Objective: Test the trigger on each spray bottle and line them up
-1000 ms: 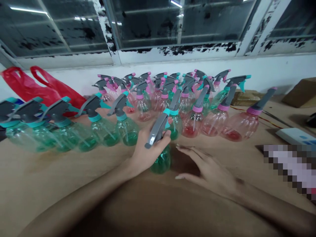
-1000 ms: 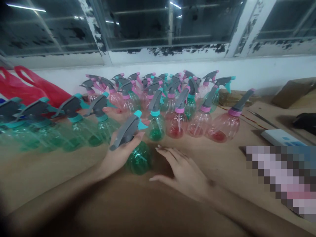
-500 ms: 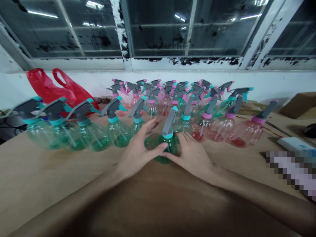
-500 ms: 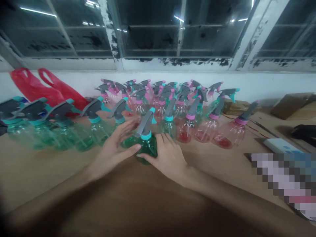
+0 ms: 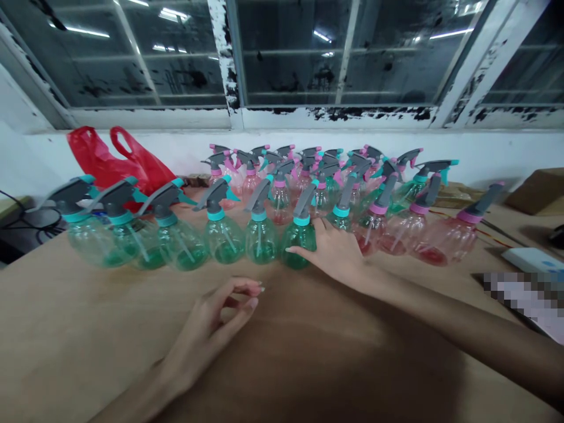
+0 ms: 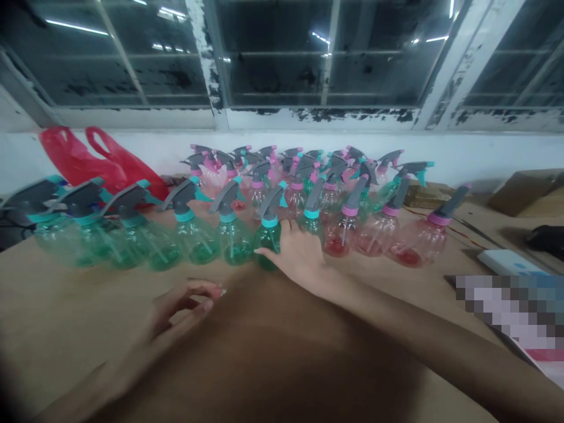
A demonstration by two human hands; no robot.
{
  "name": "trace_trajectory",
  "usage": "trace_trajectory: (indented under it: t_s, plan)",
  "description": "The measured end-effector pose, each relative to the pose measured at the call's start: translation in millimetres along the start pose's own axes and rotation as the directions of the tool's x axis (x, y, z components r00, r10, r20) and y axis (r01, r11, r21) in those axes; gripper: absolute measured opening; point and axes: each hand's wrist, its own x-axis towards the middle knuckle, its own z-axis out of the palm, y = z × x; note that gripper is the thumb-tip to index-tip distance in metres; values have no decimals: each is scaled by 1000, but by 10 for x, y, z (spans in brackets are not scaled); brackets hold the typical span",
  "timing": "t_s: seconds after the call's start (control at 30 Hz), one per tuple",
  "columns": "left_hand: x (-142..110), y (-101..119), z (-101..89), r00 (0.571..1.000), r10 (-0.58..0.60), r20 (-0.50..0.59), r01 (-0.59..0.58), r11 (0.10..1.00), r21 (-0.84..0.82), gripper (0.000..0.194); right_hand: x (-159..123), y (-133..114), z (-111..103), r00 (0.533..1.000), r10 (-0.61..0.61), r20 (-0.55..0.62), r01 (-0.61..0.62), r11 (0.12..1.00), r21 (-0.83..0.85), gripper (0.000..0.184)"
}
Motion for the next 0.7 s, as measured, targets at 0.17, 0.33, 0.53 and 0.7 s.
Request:
trace_trajectory:
  t_s: [0.17,0.33,0.53,0.7]
  plan:
    - [7,56,40,999,5,40,-6,1000,14,15,73,-27,-17,1000,15,4,-15,1000,5,70]
    - [51,55,138,997,32,73,-31,999,-22,16,67,-39,-25,1000,18,-2,-18,1000,15,76]
    - [184,-1,324,991,11,134,-6,999,-41,19,-169,112,-181,998,-30,-62,34,997,63,68]
    - [389,32,506,986,22,168,-11,998,-65,18,-344,512,-287,991,15,-130,11,980,200,35]
